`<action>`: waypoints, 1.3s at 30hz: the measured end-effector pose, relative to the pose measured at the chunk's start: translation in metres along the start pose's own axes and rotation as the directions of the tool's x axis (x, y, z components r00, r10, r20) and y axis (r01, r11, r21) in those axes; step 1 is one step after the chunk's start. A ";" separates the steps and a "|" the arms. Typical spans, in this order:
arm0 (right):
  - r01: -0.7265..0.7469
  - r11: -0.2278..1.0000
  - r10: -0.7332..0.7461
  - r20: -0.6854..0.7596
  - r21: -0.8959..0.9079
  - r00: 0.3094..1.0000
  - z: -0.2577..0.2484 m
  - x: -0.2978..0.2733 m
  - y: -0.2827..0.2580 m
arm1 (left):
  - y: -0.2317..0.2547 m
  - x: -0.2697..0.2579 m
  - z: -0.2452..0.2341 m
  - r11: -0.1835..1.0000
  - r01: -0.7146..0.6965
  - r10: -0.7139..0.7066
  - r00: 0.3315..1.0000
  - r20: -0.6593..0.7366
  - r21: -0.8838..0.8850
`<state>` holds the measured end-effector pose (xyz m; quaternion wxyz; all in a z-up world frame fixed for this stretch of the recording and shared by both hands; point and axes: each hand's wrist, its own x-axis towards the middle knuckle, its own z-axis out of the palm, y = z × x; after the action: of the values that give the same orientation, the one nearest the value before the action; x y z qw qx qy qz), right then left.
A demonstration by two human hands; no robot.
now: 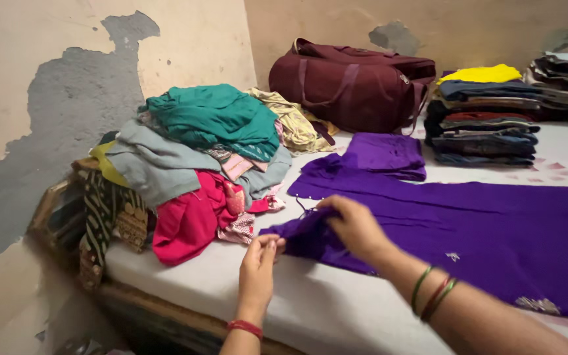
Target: The person unfolds a purple garment on a bed, smooths it out, and then folds it into a neat rectangular shape. The person handles the garment by hand, ensuring the edges are aligned before completing the fold.
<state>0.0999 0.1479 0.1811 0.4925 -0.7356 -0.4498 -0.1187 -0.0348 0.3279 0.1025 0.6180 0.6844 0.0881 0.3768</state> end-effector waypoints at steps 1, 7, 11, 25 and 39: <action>-0.005 0.999 0.006 0.012 -0.053 1.000 -0.008 0.017 0.007 | -0.005 0.002 -0.006 0.987 -0.022 0.029 0.999 -0.043 0.157; 0.123 0.950 -0.111 0.058 -0.287 0.992 -0.030 0.088 0.033 | -0.025 0.028 -0.016 0.694 0.032 0.111 0.982 -0.151 0.719; 0.125 0.879 -0.098 0.082 -0.459 0.992 -0.032 0.119 0.042 | -0.033 0.050 -0.011 0.609 0.077 0.107 0.978 -0.177 0.790; 0.275 0.865 -0.121 0.358 -0.420 0.926 -0.097 0.059 0.094 | -0.018 0.049 -0.004 0.418 0.127 0.107 0.976 -0.188 0.899; 0.118 0.908 0.066 0.416 -0.401 0.907 -0.083 -0.052 0.085 | -0.019 0.044 -0.002 0.444 -0.340 0.435 0.891 0.132 0.829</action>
<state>0.1587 0.0415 0.1367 0.2135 -0.8255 -0.5193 -0.0574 0.0018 0.3594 0.1027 0.1087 0.8755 0.1283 0.4531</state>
